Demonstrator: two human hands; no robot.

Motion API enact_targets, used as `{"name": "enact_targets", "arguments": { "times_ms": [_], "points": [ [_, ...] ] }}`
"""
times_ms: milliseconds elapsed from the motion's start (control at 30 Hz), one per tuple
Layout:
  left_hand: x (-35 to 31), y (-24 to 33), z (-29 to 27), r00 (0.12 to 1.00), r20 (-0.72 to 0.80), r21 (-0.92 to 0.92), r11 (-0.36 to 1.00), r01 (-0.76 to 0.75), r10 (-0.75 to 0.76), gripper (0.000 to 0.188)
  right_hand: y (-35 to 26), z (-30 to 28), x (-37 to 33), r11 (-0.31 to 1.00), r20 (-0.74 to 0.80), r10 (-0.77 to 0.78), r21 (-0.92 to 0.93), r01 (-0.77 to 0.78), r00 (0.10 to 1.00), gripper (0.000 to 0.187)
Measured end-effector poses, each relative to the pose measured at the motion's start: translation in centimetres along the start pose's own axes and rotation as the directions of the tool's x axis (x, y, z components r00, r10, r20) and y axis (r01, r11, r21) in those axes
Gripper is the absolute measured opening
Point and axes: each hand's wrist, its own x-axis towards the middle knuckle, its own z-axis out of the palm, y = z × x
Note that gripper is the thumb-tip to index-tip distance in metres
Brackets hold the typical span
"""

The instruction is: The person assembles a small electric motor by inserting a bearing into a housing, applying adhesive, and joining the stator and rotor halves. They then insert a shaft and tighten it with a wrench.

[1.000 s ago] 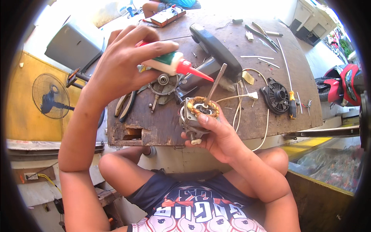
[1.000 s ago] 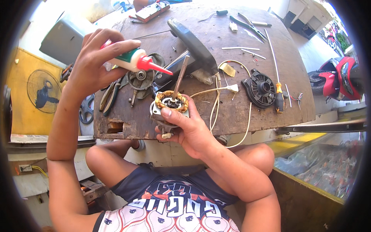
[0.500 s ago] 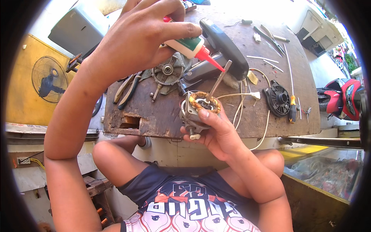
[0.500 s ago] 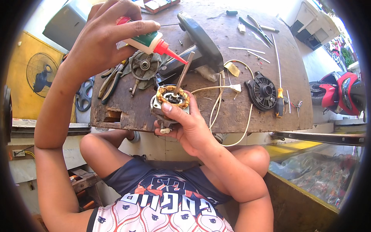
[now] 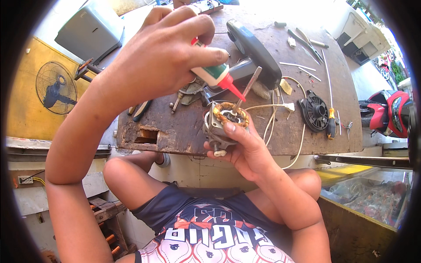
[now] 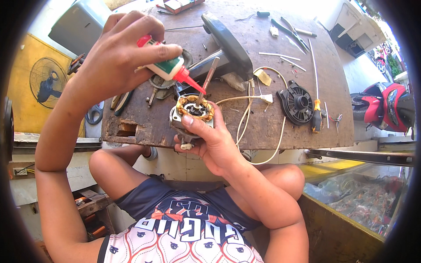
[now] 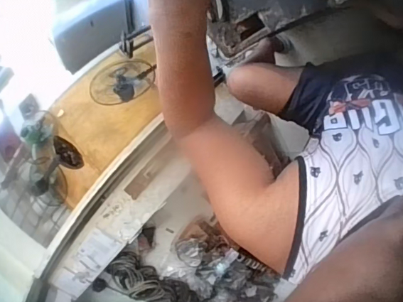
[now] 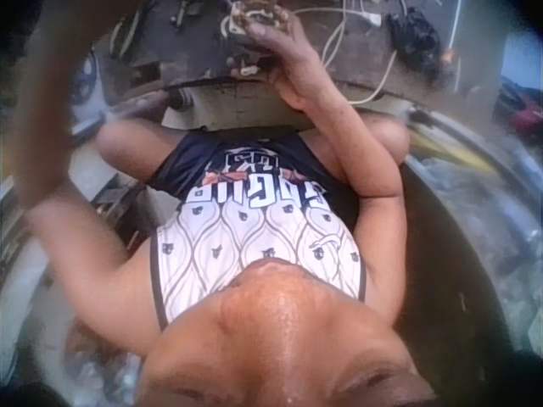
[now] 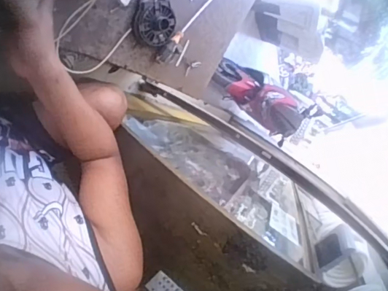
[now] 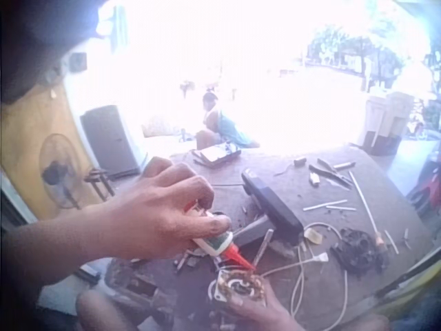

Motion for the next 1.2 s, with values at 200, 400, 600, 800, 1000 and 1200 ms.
{"name": "enact_targets", "arguments": {
  "times_ms": [200,400,600,800,1000,1200],
  "points": [
    [-2.2,1.4,0.8,0.997,0.056,-0.031,0.998,0.046,-0.044,0.033,-0.1,0.0,-0.1,1.000,0.000,-0.005,0.000,0.005,1.000,0.075],
    [-6.7,0.8,4.8,0.908,0.185,-0.446,0.792,0.418,-0.375,0.058,-0.2,0.1,-0.4,1.000,-0.018,0.000,-0.026,0.000,1.000,0.077],
    [-11.6,-7.9,12.3,0.393,0.214,-0.816,0.057,0.575,-0.894,0.069,0.1,0.0,-0.4,0.996,-0.053,-0.026,-0.084,0.021,0.998,0.085],
    [-15.0,-16.7,19.4,0.025,0.165,-0.767,-0.112,0.631,-0.986,0.067,0.4,-0.2,0.6,0.980,-0.031,-0.113,-0.167,0.106,0.993,0.096],
    [-15.2,-14.9,20.6,0.040,0.021,-0.546,0.022,0.837,-0.999,0.085,0.2,-0.6,0.8,0.984,-0.053,-0.130,-0.127,0.123,0.990,0.091],
    [-11.1,-3.1,12.9,0.348,-0.085,-0.558,0.334,0.759,-0.933,0.037,0.4,-0.4,0.9,0.985,-0.037,-0.161,-0.067,0.158,0.986,0.094]
  ]
}}
